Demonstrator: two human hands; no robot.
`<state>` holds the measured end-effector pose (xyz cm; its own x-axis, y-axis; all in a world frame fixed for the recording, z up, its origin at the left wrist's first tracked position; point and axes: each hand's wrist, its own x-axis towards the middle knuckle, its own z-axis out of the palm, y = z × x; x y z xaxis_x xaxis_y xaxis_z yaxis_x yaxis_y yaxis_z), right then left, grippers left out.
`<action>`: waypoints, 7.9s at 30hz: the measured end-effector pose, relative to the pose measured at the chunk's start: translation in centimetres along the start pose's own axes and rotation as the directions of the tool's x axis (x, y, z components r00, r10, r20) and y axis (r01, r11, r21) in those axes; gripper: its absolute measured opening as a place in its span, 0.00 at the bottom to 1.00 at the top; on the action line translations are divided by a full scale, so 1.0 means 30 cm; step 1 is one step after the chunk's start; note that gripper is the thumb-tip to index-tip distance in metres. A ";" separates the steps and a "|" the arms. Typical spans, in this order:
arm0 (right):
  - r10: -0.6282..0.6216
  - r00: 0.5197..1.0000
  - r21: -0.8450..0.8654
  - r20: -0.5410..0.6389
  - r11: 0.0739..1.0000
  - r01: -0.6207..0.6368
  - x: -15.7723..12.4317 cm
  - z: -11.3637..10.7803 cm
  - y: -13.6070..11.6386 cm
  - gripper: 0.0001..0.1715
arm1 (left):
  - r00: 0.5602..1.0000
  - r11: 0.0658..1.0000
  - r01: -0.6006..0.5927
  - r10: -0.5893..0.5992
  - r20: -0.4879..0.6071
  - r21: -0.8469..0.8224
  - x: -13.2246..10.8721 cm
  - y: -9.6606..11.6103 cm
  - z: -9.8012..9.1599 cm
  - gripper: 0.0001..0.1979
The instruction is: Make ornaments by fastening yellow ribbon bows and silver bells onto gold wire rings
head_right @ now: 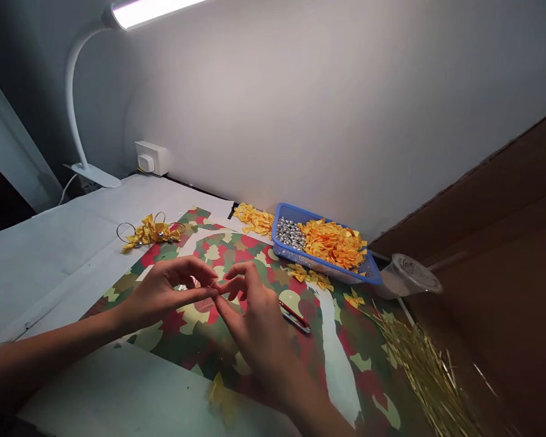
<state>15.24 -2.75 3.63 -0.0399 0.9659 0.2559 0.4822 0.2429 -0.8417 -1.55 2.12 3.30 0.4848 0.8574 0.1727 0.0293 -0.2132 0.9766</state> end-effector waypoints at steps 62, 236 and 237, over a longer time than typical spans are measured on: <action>0.143 0.972 0.241 0.185 0.952 -0.186 0.033 -0.052 0.004 0.16 | 0.973 0.893 0.229 -0.201 0.113 -0.388 0.016 -0.035 -0.002 0.23; 0.004 0.994 0.124 0.113 0.992 -0.018 -0.002 -0.046 0.007 0.12 | 0.984 0.915 0.177 -0.156 0.086 -0.363 0.015 -0.008 -0.010 0.16; 0.005 0.994 0.130 0.110 0.991 -0.020 -0.002 -0.046 0.007 0.12 | 0.987 0.923 0.158 -0.136 0.084 -0.351 0.015 -0.007 -0.012 0.15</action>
<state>16.54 -2.88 4.11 -0.1331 0.9712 0.1978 0.3651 0.2336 -0.9012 -1.65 2.71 3.20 0.5483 0.8359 0.0264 -0.2036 0.1029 0.9736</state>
